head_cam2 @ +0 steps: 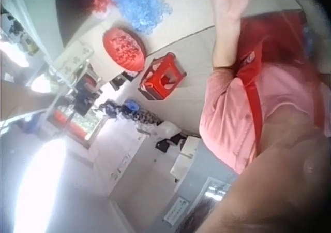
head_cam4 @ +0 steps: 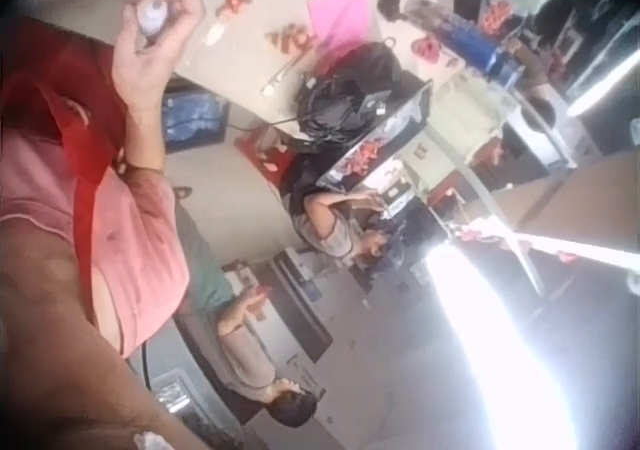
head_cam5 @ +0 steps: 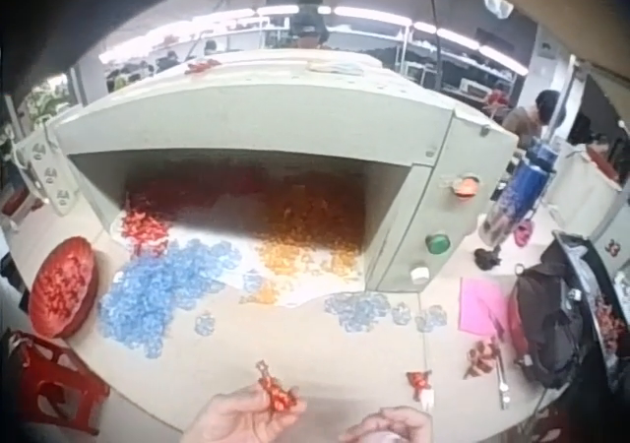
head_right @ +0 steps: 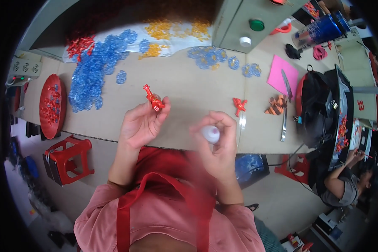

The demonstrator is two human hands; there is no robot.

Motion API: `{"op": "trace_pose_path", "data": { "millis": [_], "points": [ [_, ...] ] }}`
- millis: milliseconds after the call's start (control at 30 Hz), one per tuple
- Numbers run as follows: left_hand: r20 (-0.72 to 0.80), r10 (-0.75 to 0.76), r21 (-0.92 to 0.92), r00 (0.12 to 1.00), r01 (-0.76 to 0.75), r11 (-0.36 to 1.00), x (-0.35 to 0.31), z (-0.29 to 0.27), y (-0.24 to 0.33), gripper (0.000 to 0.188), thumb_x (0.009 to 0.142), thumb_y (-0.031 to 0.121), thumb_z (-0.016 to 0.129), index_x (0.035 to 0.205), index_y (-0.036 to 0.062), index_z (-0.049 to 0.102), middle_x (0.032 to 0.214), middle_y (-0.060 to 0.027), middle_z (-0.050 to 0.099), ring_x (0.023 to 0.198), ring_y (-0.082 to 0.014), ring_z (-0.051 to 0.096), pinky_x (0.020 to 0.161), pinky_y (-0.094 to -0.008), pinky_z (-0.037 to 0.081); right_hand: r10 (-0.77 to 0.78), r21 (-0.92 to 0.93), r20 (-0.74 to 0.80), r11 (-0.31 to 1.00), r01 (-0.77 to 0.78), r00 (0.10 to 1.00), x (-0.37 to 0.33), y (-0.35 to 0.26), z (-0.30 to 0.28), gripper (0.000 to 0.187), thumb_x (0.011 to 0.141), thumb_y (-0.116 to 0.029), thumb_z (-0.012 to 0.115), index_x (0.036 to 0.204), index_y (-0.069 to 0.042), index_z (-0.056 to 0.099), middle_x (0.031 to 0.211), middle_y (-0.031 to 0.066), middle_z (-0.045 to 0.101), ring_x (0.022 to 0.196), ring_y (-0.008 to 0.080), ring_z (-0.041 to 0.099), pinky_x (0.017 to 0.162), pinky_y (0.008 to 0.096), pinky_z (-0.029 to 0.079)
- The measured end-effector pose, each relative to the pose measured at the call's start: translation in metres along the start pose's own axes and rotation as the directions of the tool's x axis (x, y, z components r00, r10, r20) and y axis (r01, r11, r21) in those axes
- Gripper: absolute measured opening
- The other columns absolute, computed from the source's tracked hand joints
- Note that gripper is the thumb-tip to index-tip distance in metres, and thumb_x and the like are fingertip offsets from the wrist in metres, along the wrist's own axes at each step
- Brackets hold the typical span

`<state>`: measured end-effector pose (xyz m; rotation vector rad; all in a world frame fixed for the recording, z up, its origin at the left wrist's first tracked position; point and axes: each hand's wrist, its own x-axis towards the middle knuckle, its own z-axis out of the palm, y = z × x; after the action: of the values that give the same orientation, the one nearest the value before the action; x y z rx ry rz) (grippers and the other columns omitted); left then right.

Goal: The person applies glue from a glue bottle to small red plastic parts to assemble toy pieces.

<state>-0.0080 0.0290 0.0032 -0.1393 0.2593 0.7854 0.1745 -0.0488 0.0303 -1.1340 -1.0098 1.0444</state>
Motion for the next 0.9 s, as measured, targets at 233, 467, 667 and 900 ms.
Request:
{"op": "trace_pose_path", "data": {
  "millis": [233, 467, 667, 900],
  "points": [
    [0.015, 0.061, 0.146, 0.998, -0.063, 0.987, -0.006, 0.008, -0.024, 0.034, 0.089, 0.008, 0.047, 0.122, 0.0001, 0.042, 0.11, -0.0167, 0.052, 0.102, -0.0288, 0.057, 0.081, -0.0306, 0.054, -0.32, -0.402, -0.015, 0.869, 0.288, 0.947, -0.023, -0.019, -0.004, 0.046, 0.07, -0.02, 0.068, 0.104, 0.002, 0.047, 0.092, 0.0127, 0.054, 0.063, 0.0191, 0.056, 0.062, 0.0288, 0.047],
    [-0.075, 0.327, 0.524, 0.942, -0.242, 0.816, -0.014, 0.021, -0.035, 0.039, 0.089, 0.01, 0.05, 0.126, 0.0017, 0.04, 0.112, -0.0165, 0.054, 0.101, -0.0298, 0.058, 0.08, -0.0292, 0.053, -0.554, -0.518, 0.16, 0.658, 0.547, 0.817, -0.017, -0.03, 0.006, 0.035, 0.058, -0.002, 0.068, 0.091, -0.001, 0.058, 0.06, 0.0064, 0.055, 0.042, 0.017, 0.05, 0.041, 0.024, 0.039],
    [-0.035, 0.37, 0.561, 0.928, -0.288, 0.776, -0.017, 0.022, -0.035, 0.038, 0.088, 0.008, 0.05, 0.125, 0.0014, 0.042, 0.112, -0.0164, 0.054, 0.102, -0.031, 0.057, 0.082, -0.0295, 0.053, -0.53, -0.529, 0.173, 0.661, 0.532, 0.83, -0.015, -0.03, 0.009, 0.033, 0.059, -0.003, 0.067, 0.091, 0.0, 0.058, 0.062, 0.0073, 0.057, 0.042, 0.0173, 0.05, 0.041, 0.024, 0.039],
    [-0.019, 0.402, 0.593, 0.916, -0.313, 0.741, -0.018, 0.023, -0.036, 0.037, 0.087, 0.005, 0.051, 0.124, 0.0018, 0.044, 0.111, -0.0159, 0.055, 0.101, -0.0313, 0.058, 0.082, -0.0302, 0.053, -0.532, -0.533, 0.166, 0.66, 0.529, 0.83, -0.014, -0.028, 0.01, 0.032, 0.059, -0.002, 0.066, 0.09, 0.0, 0.058, 0.065, 0.0084, 0.059, 0.044, 0.0183, 0.052, 0.042, 0.0246, 0.041]
  ]
}}
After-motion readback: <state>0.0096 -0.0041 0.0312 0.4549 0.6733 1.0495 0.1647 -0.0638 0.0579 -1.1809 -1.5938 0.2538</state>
